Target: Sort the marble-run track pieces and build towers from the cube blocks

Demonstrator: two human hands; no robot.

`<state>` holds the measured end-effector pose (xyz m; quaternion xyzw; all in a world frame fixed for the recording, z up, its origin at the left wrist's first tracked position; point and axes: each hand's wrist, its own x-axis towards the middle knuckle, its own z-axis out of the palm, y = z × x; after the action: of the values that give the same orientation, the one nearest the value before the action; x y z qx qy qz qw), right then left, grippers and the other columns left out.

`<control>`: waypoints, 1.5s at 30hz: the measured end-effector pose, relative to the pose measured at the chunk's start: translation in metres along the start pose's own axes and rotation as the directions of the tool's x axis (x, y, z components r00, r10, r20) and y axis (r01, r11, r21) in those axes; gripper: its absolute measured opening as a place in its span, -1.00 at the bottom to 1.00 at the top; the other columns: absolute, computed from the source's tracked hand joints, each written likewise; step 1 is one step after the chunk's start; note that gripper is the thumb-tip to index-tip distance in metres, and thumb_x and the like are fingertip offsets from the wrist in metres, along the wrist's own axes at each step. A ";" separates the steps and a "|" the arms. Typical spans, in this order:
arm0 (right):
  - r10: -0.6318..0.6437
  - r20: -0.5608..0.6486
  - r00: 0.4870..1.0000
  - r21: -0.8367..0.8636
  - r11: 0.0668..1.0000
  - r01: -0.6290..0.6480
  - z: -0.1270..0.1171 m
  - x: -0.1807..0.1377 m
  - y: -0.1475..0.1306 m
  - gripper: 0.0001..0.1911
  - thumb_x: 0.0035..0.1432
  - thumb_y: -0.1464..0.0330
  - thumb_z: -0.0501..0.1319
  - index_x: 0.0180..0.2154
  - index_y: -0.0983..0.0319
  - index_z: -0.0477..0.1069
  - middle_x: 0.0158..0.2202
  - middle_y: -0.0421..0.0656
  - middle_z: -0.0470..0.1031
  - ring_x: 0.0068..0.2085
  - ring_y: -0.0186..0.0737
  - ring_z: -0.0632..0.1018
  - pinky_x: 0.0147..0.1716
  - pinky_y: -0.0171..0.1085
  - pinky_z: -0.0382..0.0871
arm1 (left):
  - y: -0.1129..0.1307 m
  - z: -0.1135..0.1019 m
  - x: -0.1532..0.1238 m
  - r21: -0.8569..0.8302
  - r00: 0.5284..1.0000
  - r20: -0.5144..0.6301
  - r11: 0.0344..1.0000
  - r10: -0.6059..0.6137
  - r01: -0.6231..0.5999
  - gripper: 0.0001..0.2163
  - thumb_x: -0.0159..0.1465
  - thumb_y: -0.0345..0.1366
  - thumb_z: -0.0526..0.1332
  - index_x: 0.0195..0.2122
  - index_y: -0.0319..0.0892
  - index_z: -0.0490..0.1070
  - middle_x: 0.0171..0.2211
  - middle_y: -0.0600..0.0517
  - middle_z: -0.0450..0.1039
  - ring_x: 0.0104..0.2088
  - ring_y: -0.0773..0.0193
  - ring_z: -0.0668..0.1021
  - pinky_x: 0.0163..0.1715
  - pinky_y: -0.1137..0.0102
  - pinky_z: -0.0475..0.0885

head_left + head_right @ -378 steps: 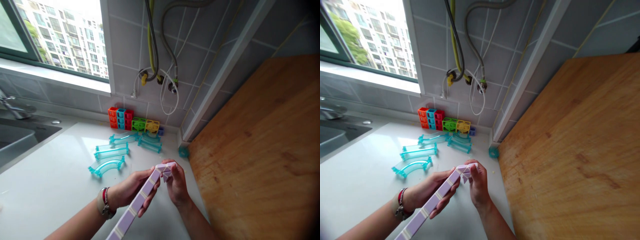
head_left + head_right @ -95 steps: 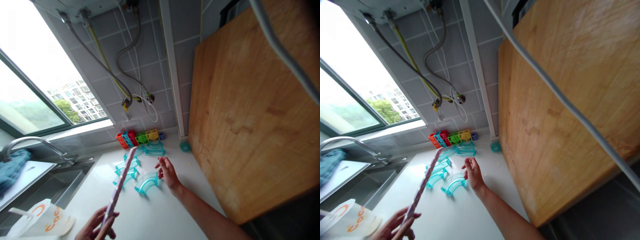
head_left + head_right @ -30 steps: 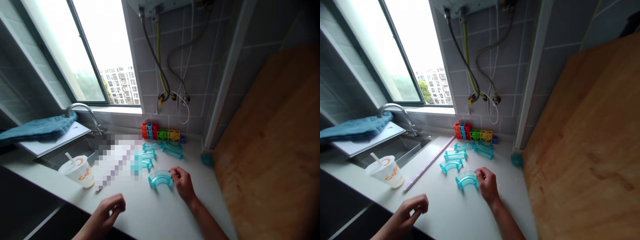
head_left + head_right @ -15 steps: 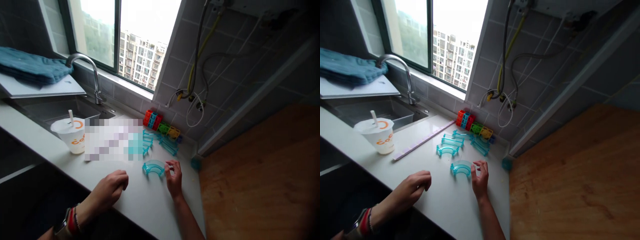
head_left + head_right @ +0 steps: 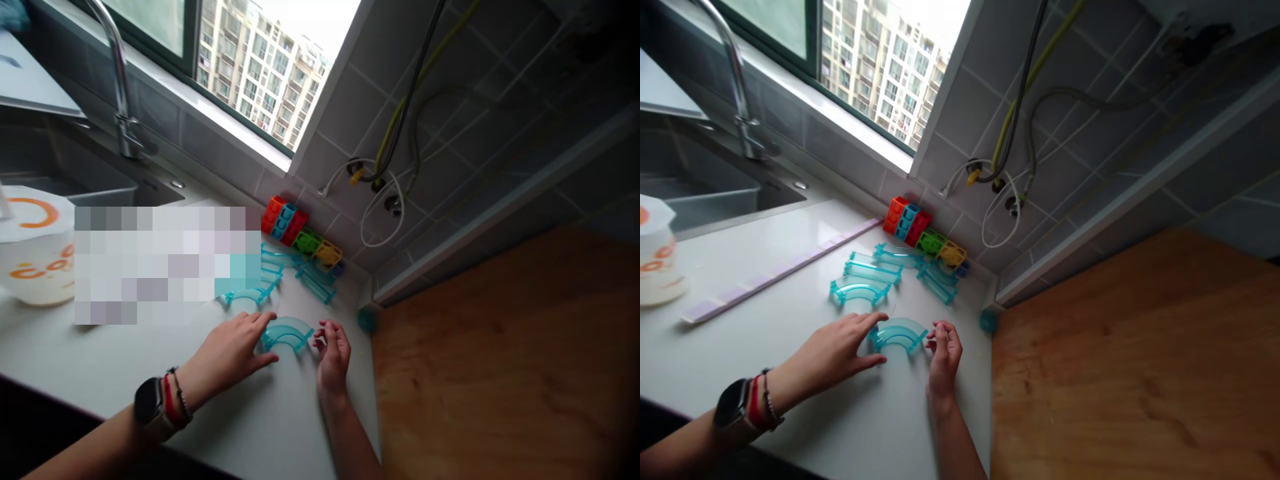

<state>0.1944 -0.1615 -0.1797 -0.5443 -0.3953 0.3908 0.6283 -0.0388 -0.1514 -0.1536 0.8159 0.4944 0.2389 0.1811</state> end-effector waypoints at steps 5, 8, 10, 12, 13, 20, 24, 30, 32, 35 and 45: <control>0.068 0.065 0.996 -0.002 0.998 -0.068 0.002 -0.002 0.001 -0.62 0.27 0.07 0.28 -0.08 0.23 0.45 -0.31 -0.19 0.47 -0.38 -0.35 0.45 -0.38 -0.37 0.35 | -0.012 0.016 0.006 -0.078 0.994 0.007 0.991 -0.113 0.113 -0.58 0.22 -0.07 0.34 0.07 -0.05 0.46 0.05 -0.10 0.56 0.01 -0.09 0.59 -0.10 0.16 0.53; 0.049 0.163 0.985 -0.051 0.998 -0.041 0.003 -0.003 -0.001 -0.53 0.22 0.09 0.33 0.07 0.18 0.42 -0.02 -0.09 0.49 -0.43 -0.43 0.41 -0.46 -0.38 0.32 | -0.009 0.010 0.012 -0.184 0.994 -0.061 0.980 -0.087 0.074 -0.61 0.22 -0.16 0.30 0.07 -0.06 0.46 0.05 -0.09 0.55 0.03 -0.05 0.59 -0.03 0.18 0.52; 0.051 0.262 0.964 -0.079 0.996 -0.031 0.003 -0.004 -0.005 -0.40 0.18 0.10 0.36 0.19 0.14 0.36 0.11 -0.04 0.43 -0.44 -0.44 0.41 -0.50 -0.38 0.31 | -0.002 0.003 0.013 -0.258 0.988 -0.148 0.966 -0.034 -0.005 -0.58 0.26 -0.21 0.26 0.16 -0.08 0.41 0.04 -0.10 0.53 0.05 -0.02 0.58 0.03 0.17 0.50; 0.055 0.349 0.935 -0.097 0.995 -0.023 0.005 -0.007 -0.009 -0.30 0.14 0.11 0.40 0.26 0.11 0.31 0.12 -0.03 0.43 -0.40 -0.40 0.46 -0.48 -0.37 0.36 | 0.005 -0.005 0.011 -0.316 0.970 -0.241 0.945 0.009 -0.088 -0.51 0.30 -0.27 0.24 0.27 -0.07 0.31 0.07 -0.11 0.50 0.07 0.02 0.56 0.09 0.17 0.48; 0.054 0.384 0.922 -0.096 0.995 -0.018 0.006 -0.009 -0.011 -0.28 0.12 0.12 0.41 0.27 0.10 0.31 0.11 -0.03 0.45 -0.36 -0.35 0.50 -0.44 -0.35 0.41 | 0.009 -0.007 0.009 -0.342 0.959 -0.281 0.931 0.023 -0.123 -0.47 0.31 -0.29 0.24 0.31 -0.06 0.25 0.08 -0.10 0.48 0.08 0.04 0.56 0.10 0.17 0.47; 0.057 0.566 0.823 -0.154 0.987 0.038 0.014 -0.023 -0.011 -0.41 0.07 0.17 0.48 0.12 0.10 0.44 -0.05 -0.09 0.54 -0.23 -0.17 0.57 -0.22 -0.18 0.53 | 0.012 -0.007 -0.010 -0.466 0.917 -0.389 0.839 0.091 -0.280 -0.31 0.27 -0.39 0.38 0.37 0.04 0.13 0.07 -0.02 0.48 0.08 0.16 0.57 0.15 0.28 0.46; 0.066 0.575 0.816 -0.176 0.983 0.045 0.018 -0.026 -0.011 -0.53 0.15 0.16 0.43 0.05 0.14 0.46 -0.15 -0.10 0.55 -0.21 -0.15 0.57 -0.19 -0.17 0.51 | 0.009 -0.004 -0.008 -0.534 0.942 -0.315 0.799 0.115 -0.276 -0.27 0.26 -0.39 0.39 0.38 0.05 0.09 0.12 -0.04 0.47 0.11 0.17 0.56 0.18 0.28 0.45; 0.058 0.518 0.853 -0.091 0.996 -0.012 0.017 -0.024 -0.017 -0.52 0.08 0.07 0.44 -0.03 0.15 0.48 -0.12 -0.08 0.57 -0.12 -0.06 0.59 -0.15 -0.16 0.53 | 0.005 -0.005 -0.001 -0.534 0.986 -0.138 0.831 0.098 -0.157 -0.45 0.29 -0.42 0.32 0.29 -0.04 0.25 0.12 -0.05 0.51 0.05 0.18 0.59 0.10 0.27 0.51; 0.056 0.507 0.860 -0.086 0.996 -0.014 0.017 -0.024 -0.020 -0.54 0.08 0.06 0.43 -0.07 0.15 0.48 -0.15 -0.09 0.59 -0.13 -0.05 0.60 -0.14 -0.14 0.54 | 0.005 -0.006 -0.001 -0.526 0.985 -0.139 0.835 0.102 -0.161 -0.49 0.29 -0.44 0.30 0.25 -0.06 0.30 0.09 -0.05 0.53 -0.04 0.21 0.61 0.04 0.29 0.54; 0.056 0.499 0.865 -0.085 0.996 -0.016 0.018 -0.025 -0.022 -0.55 0.09 0.07 0.42 -0.06 0.15 0.50 -0.16 -0.10 0.59 -0.14 -0.05 0.60 -0.13 -0.13 0.54 | 0.006 -0.007 -0.002 -0.526 0.984 -0.151 0.834 0.100 -0.165 -0.53 0.30 -0.42 0.30 0.23 -0.07 0.34 0.03 -0.03 0.56 -0.13 0.24 0.61 -0.02 0.32 0.56; 0.066 0.285 0.956 -0.097 0.994 -0.040 0.002 -0.012 -0.007 -0.51 0.16 0.19 0.41 0.08 0.16 0.43 -0.04 -0.07 0.55 -0.14 -0.16 0.57 -0.28 -0.27 0.49 | 0.008 -0.010 0.000 -0.569 0.974 -0.208 0.821 -0.088 -0.048 -0.58 0.32 -0.06 0.35 0.15 -0.07 0.43 -0.16 0.00 0.51 -0.28 0.28 0.58 -0.32 0.39 0.57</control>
<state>0.1881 -0.1727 -0.1734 -0.5198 -0.4851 0.4645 0.5279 -0.0385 -0.1540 -0.1410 0.6867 0.4261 0.4646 0.3620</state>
